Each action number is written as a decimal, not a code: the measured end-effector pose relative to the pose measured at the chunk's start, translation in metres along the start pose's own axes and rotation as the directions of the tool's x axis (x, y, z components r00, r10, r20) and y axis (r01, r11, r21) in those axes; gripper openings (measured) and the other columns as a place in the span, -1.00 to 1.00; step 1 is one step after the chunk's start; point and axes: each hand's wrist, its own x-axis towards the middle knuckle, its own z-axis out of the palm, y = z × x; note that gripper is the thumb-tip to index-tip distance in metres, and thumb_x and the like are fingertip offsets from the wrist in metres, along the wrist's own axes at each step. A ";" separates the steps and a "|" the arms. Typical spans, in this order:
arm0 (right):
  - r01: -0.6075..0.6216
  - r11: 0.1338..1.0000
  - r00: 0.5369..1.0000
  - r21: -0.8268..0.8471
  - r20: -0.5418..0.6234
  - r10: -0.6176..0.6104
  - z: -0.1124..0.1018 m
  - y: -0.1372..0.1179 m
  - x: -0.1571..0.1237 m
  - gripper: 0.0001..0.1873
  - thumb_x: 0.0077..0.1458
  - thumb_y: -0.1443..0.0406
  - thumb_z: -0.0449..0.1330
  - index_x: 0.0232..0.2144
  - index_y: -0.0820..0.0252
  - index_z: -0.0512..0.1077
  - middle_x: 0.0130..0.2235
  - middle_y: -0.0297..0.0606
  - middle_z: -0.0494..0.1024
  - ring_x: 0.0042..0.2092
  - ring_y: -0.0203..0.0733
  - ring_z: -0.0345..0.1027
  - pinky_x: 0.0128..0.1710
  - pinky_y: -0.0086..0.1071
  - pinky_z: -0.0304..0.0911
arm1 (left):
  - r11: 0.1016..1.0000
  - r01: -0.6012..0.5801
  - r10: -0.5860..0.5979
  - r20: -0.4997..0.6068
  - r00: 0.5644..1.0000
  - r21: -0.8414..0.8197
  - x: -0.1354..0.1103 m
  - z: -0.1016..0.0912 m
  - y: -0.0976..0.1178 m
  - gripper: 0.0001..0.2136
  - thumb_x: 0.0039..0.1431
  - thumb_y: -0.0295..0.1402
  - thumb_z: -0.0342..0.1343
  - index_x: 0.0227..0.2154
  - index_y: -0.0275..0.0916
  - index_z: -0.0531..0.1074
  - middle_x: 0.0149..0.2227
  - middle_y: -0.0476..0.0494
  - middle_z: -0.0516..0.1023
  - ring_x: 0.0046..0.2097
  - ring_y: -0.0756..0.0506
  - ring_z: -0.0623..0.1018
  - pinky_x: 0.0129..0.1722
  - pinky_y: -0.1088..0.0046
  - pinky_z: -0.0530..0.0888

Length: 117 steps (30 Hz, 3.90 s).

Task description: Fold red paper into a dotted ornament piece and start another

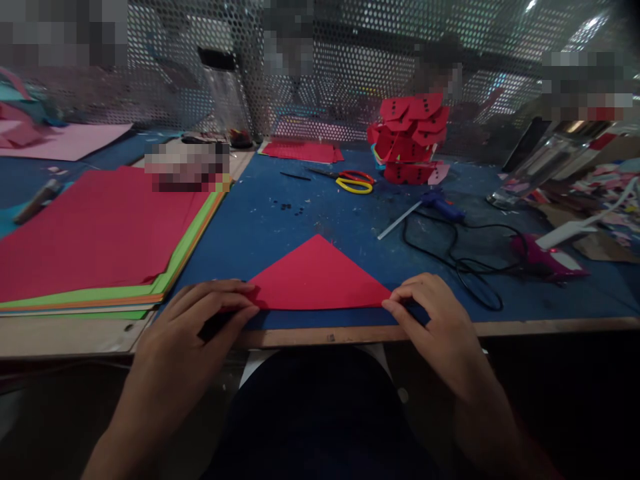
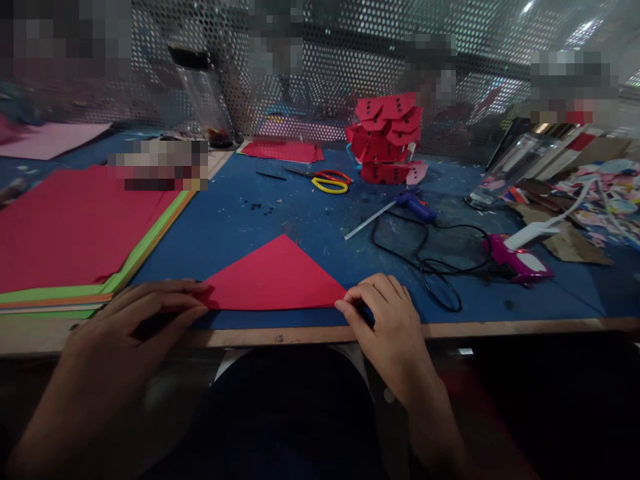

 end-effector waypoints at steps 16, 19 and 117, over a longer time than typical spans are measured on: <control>0.011 1.000 1.000 0.019 0.013 -0.011 0.000 0.004 0.001 -0.90 0.31 0.25 0.24 -0.30 0.07 0.45 -0.23 -0.25 0.51 -0.14 -0.07 0.38 -0.13 -0.16 0.26 | 0.964 -0.265 0.264 0.046 0.963 0.026 0.004 0.006 0.017 -0.88 0.39 -0.18 0.10 -0.17 -0.02 0.49 -0.05 -0.06 0.62 0.08 -0.24 0.53 0.18 0.02 0.39; 0.013 1.000 1.000 0.024 0.010 -0.013 0.000 0.004 0.001 -0.91 0.31 0.25 0.24 -0.30 0.08 0.45 -0.23 -0.26 0.51 -0.14 -0.08 0.38 -0.12 -0.16 0.26 | 0.950 -0.313 0.313 0.083 0.946 -0.018 0.009 0.016 0.032 -0.91 0.40 -0.28 0.11 -0.14 -0.07 0.49 -0.09 -0.06 0.61 0.01 -0.18 0.53 0.09 0.14 0.43; 0.008 0.987 0.994 -0.158 0.110 0.010 0.007 -0.038 0.021 -0.91 0.19 0.39 0.23 -0.34 0.10 0.43 -0.28 -0.33 0.53 -0.19 -0.13 0.36 -0.18 -0.23 0.08 | 0.988 -0.151 0.150 0.026 0.988 0.042 0.018 0.043 0.049 -0.84 0.34 -0.28 0.17 -0.37 -0.15 0.38 -0.22 -0.09 0.53 -0.15 -0.19 0.48 -0.10 0.17 0.39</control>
